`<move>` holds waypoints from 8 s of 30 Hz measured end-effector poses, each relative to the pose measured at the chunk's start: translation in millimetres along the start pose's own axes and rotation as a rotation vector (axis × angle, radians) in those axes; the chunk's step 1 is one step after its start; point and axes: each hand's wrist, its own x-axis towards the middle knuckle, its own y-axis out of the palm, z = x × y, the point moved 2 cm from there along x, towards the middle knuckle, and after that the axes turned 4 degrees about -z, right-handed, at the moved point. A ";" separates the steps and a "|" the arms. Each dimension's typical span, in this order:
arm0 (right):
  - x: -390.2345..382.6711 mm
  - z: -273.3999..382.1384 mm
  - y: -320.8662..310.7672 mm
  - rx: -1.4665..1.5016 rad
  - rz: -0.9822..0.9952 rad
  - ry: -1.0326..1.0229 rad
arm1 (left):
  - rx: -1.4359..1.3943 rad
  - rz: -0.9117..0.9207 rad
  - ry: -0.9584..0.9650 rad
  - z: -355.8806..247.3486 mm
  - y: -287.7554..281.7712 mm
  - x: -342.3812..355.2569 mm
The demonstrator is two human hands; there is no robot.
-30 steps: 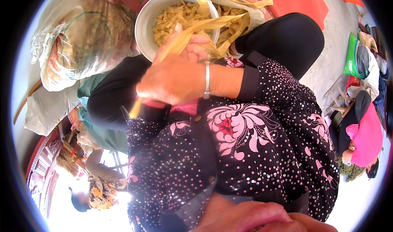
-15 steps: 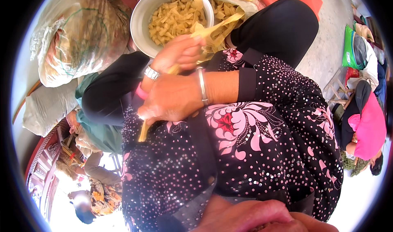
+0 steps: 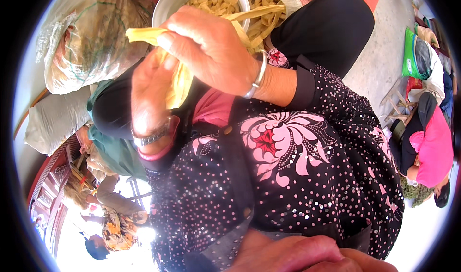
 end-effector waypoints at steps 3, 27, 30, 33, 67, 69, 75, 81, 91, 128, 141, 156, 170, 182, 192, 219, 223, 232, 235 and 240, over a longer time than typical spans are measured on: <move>0.0 -3.2 -1.6 0.013 0.057 0.147 | 0.443 -0.055 0.195 -9.3 -6.3 0.6; -3.7 -24.5 -45.2 0.341 0.350 0.354 | -0.114 0.145 0.212 19.5 17.5 31.5; -12.5 -38.6 -48.5 0.267 0.379 0.474 | 0.470 0.091 0.466 18.1 12.6 32.3; -19.8 -43.6 -44.8 0.341 0.337 0.558 | 0.696 0.198 0.559 17.8 8.2 33.8; -17.4 -65.7 -98.2 -0.146 0.184 0.292 | -0.792 0.336 -0.112 64.0 -20.3 59.9; -18.6 -61.9 -106.0 -0.129 0.165 0.327 | -0.817 0.358 -0.093 62.9 -21.3 60.3; -13.9 -66.4 -93.6 -0.176 0.457 0.559 | -0.561 0.190 0.009 53.4 -21.5 64.6; -17.0 -73.7 -81.6 -0.042 0.489 0.746 | -0.071 -0.131 -0.001 52.2 -7.5 58.0; -8.1 -70.6 -38.9 -0.028 0.592 0.746 | -0.038 -0.092 -0.082 51.7 -22.5 62.8; 270.9 -66.5 30.4 -0.765 0.177 -0.352 | 0.155 -0.430 0.629 -136.2 -78.6 237.8; 200.0 -120.0 -17.1 -0.388 0.229 -0.005 | 0.513 -0.353 0.263 -75.8 -77.2 170.8; 19.2 -48.3 52.0 -0.171 0.519 -0.244 | -0.300 0.223 -0.411 71.9 -51.5 106.6; -28.0 -11.5 50.8 0.114 0.726 -0.091 | -0.670 0.693 -0.552 83.2 -59.4 108.9; -1.3 -37.0 26.2 -0.126 0.058 -0.020 | 0.205 -0.097 0.051 19.0 -38.4 21.4; 21.0 -79.1 18.3 -0.078 0.514 0.234 | 1.123 -0.265 0.947 14.6 -35.1 45.3; 13.2 -93.6 -12.7 0.270 0.416 0.699 | 0.249 0.003 0.326 35.0 -35.9 70.6; 10.6 -98.5 -14.3 0.421 0.280 0.826 | 0.513 -0.002 0.572 35.8 -35.6 72.0; 17.0 -102.1 -14.0 0.482 0.336 0.803 | 0.515 0.100 0.473 26.5 -33.0 67.4; 14.7 -103.6 -11.9 0.407 0.307 0.801 | 0.570 -0.082 0.636 40.2 -30.3 74.8; 20.7 -91.8 -6.1 0.001 0.357 0.631 | 0.395 -0.180 0.491 51.9 -27.7 84.5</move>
